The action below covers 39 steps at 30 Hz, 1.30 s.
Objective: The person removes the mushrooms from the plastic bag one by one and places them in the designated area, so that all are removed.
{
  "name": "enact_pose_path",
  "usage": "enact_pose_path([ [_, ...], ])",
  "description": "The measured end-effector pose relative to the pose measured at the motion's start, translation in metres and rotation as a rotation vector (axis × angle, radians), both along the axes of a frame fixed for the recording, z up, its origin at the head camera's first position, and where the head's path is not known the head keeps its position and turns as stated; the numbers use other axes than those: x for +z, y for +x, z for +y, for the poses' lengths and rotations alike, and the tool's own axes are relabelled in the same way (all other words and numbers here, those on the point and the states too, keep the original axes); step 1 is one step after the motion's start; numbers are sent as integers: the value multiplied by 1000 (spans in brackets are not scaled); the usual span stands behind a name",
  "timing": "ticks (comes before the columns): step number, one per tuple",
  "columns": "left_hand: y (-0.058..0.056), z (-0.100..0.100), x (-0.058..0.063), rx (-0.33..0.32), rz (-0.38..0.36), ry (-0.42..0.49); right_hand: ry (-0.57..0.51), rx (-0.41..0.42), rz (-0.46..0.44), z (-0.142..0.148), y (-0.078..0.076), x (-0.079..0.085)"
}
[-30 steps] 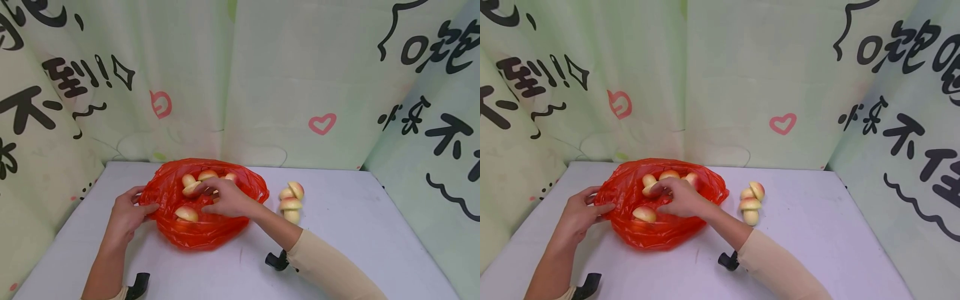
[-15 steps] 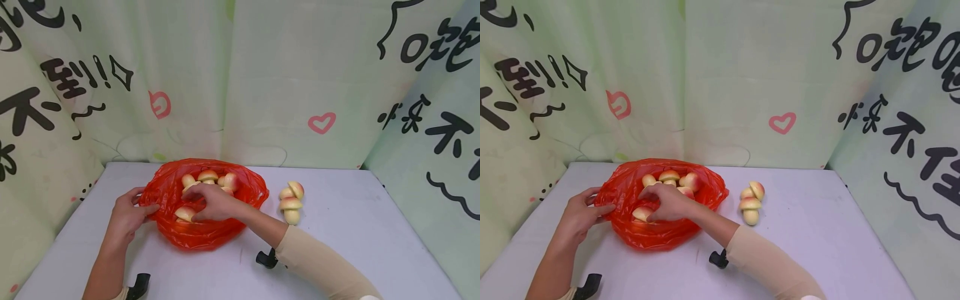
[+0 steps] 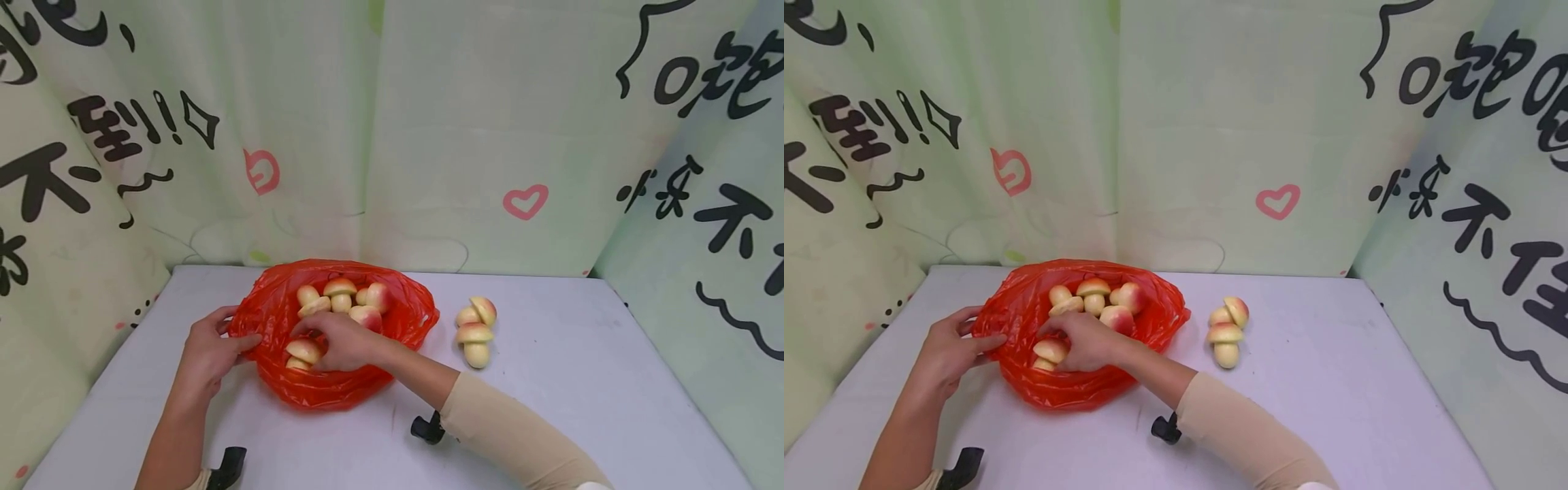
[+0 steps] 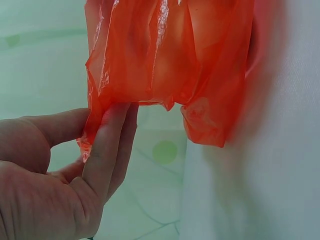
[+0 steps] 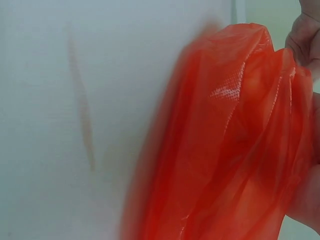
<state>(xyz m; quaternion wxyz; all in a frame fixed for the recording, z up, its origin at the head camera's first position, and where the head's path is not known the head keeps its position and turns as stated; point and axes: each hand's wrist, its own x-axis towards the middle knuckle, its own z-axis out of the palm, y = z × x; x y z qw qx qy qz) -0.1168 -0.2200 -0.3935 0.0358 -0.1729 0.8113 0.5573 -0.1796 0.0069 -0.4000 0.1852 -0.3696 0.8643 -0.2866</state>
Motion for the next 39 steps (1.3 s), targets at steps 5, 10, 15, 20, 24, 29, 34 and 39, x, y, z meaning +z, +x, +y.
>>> enact_pose_path([
  [5, -1, 0, 0, -5, 1, 1, 8, 5, 26, -1, 1, -4],
  [10, -1, 0, -1, -8, -7, 0, 11, 18, 78, -2, 2, -7],
  [15, -2, 1, -2, -7, -7, 6, 6, 24, 119, -4, 3, -12],
  [20, -2, 1, -1, -7, -6, 2, -1, 17, 142, -5, 3, -15],
  [24, -2, 0, -2, -10, -6, 1, -14, 7, 160, -7, 4, -17],
  [29, -2, 0, -2, -9, -2, 2, -31, -12, 167, -9, 6, -19],
  [34, -2, 0, -2, -8, -2, 4, -40, -19, 169, -11, 9, -20],
  [39, -2, 0, -2, -7, -2, 1, -36, -23, 184, -11, 10, -21],
])
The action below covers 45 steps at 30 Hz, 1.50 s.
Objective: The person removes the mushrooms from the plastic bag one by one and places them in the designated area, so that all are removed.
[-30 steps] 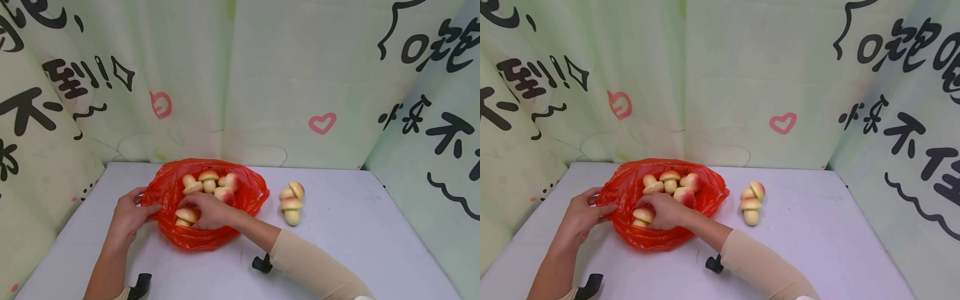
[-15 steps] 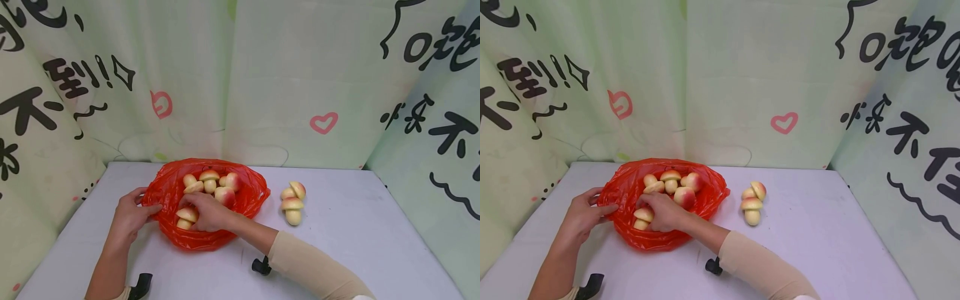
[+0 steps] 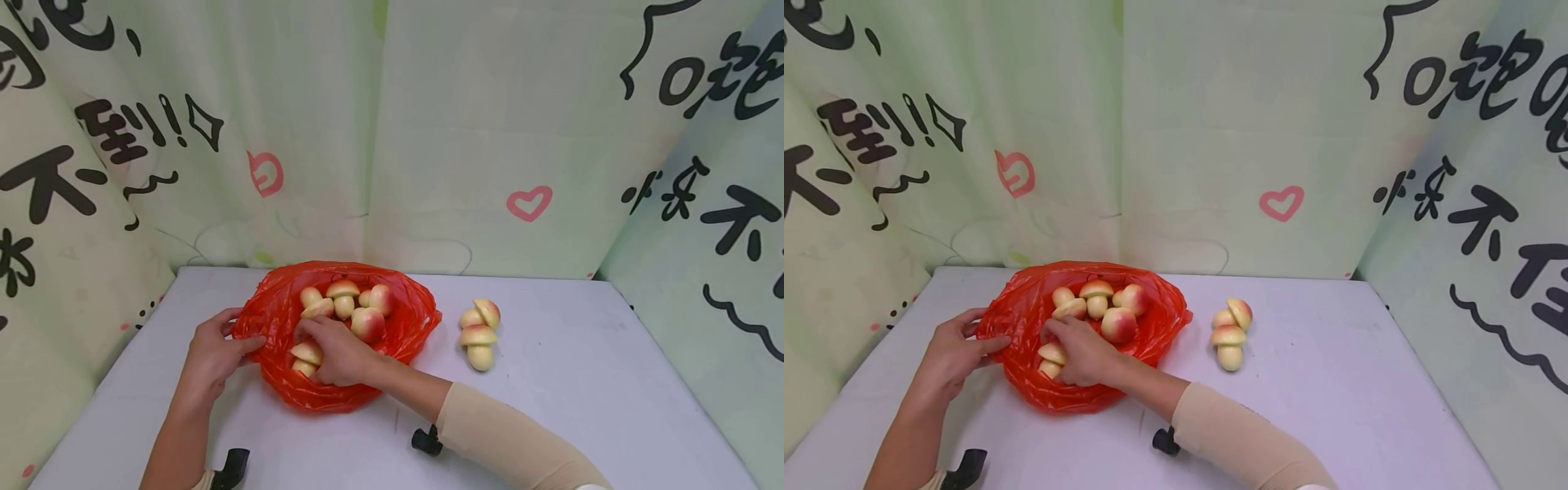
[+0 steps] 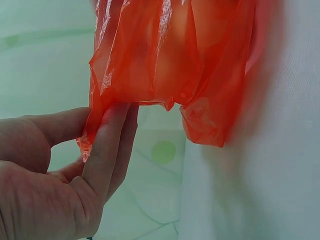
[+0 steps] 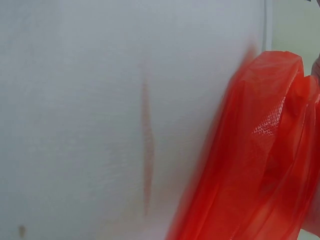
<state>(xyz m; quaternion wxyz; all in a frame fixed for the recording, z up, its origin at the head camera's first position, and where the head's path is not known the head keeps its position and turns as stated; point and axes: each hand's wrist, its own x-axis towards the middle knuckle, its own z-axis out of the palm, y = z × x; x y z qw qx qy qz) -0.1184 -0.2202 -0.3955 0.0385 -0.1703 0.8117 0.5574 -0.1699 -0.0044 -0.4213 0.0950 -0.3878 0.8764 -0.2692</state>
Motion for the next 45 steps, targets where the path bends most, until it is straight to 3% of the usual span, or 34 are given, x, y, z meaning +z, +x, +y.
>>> enact_pose_path([
  [6, 0, 1, -1, -3, -7, 3, 18, 3, 16, 1, -1, -2],
  [16, 0, 1, 0, 2, -7, -1, -2, -30, -43, 7, -3, -1],
  [45, 1, 1, 0, -1, 0, -10, -193, -66, -107, 35, -9, 16],
])
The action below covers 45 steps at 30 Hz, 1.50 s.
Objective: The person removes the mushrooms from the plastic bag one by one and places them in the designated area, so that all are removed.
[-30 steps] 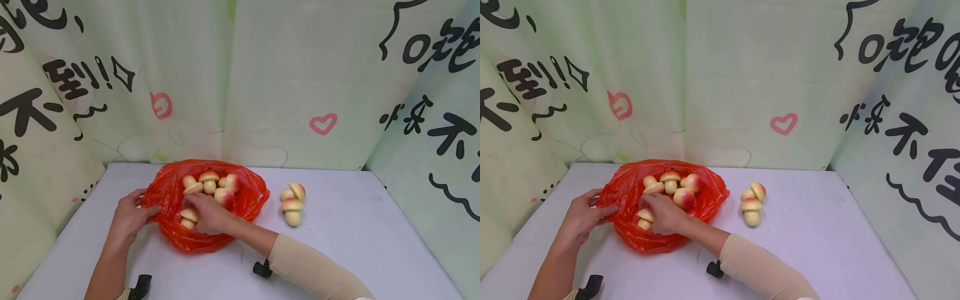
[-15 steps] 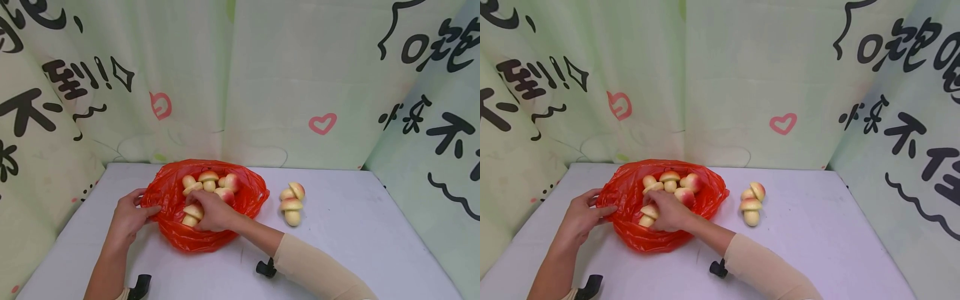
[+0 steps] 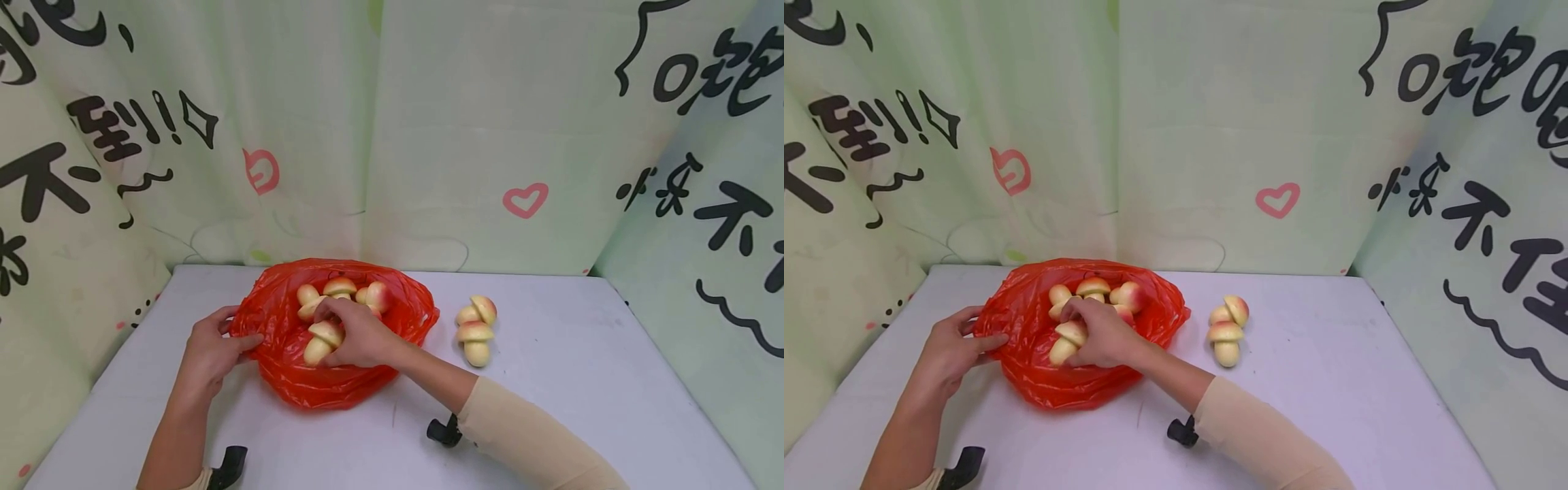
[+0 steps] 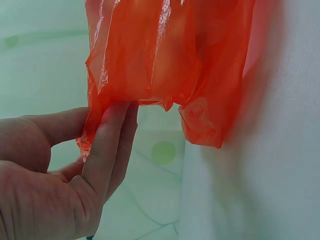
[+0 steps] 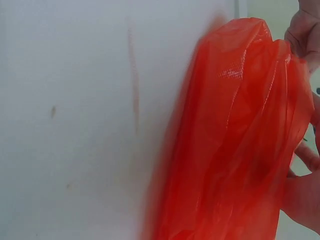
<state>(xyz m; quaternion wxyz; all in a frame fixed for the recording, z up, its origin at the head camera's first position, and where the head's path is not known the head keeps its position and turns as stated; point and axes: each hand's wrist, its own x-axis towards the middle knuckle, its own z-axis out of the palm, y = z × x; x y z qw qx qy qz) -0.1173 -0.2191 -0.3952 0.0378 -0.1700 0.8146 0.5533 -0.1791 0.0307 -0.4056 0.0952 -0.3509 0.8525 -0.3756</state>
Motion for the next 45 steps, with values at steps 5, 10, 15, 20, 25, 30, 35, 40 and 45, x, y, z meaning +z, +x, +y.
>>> enact_pose_path([
  [5, 0, -1, 0, -1, 0, 2, -3, -12, -5, 6, 0, 3],
  [10, 0, -2, 1, -7, -1, 3, -4, -37, -37, 13, 0, 9],
  [15, 0, -1, 2, -9, -3, 3, -13, -48, -50, 21, 1, 15],
  [20, 0, 0, 2, -9, -8, 5, -10, -65, 5, 30, 4, 22],
  [25, 0, -1, 2, -8, -14, 7, -42, -58, 0, 41, 8, 27],
  [30, -1, -1, 1, -11, -20, 6, -63, -67, 30, 56, 11, 31],
  [35, 0, -2, 0, -10, -20, -1, -59, -92, 61, 71, 12, 35],
  [40, -1, -3, 0, -9, -15, 5, -100, -114, 15, 88, 12, 39],
  [45, -1, -2, 1, -13, -13, 13, -101, -146, -33, 108, 12, 41],
])
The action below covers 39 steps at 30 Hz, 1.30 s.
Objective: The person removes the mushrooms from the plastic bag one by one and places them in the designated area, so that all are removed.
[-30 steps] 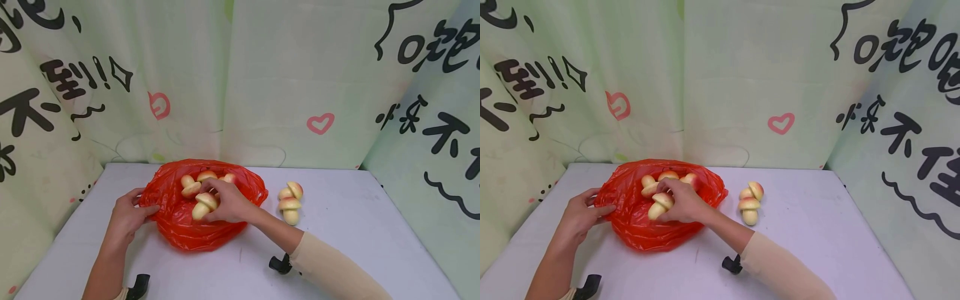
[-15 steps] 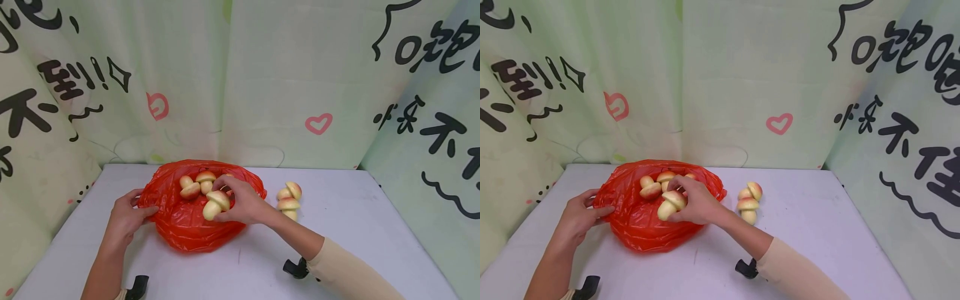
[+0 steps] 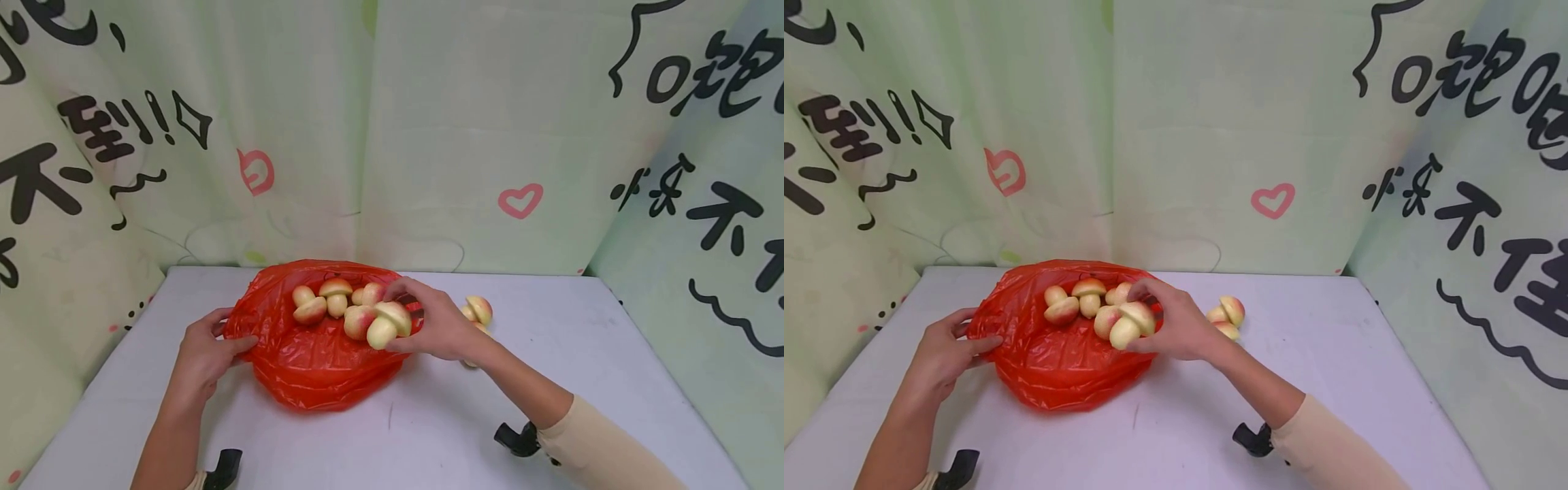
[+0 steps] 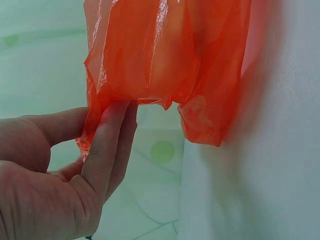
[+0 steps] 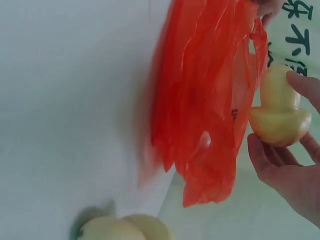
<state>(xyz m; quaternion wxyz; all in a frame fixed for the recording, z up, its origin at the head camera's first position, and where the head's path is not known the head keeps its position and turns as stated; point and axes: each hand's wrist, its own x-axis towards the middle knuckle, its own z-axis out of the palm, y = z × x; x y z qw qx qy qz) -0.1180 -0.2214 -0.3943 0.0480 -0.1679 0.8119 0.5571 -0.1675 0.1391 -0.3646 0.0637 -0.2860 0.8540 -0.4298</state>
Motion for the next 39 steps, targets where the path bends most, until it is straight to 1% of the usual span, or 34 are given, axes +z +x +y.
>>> enact_pose_path([
  [6, 0, -2, 0, 0, -3, -2, -13, -32, -5, 23, -1, 0],
  [13, 1, -2, 0, -3, -2, -11, -9, -105, -14, 51, -1, -1],
  [16, 0, -2, 1, -4, 0, -14, -28, -130, -18, 63, -2, 0],
  [22, -1, -3, 1, 6, -9, -24, -41, -157, -18, 83, -7, 1],
  [29, -1, -3, 0, 10, -18, -19, -18, -187, 42, 107, -13, 1],
  [35, -1, -2, -1, 16, -26, -20, -19, -228, 50, 128, -16, 7],
  [39, -1, -3, -1, 20, -32, -20, -20, -249, 59, 139, -16, 5],
])
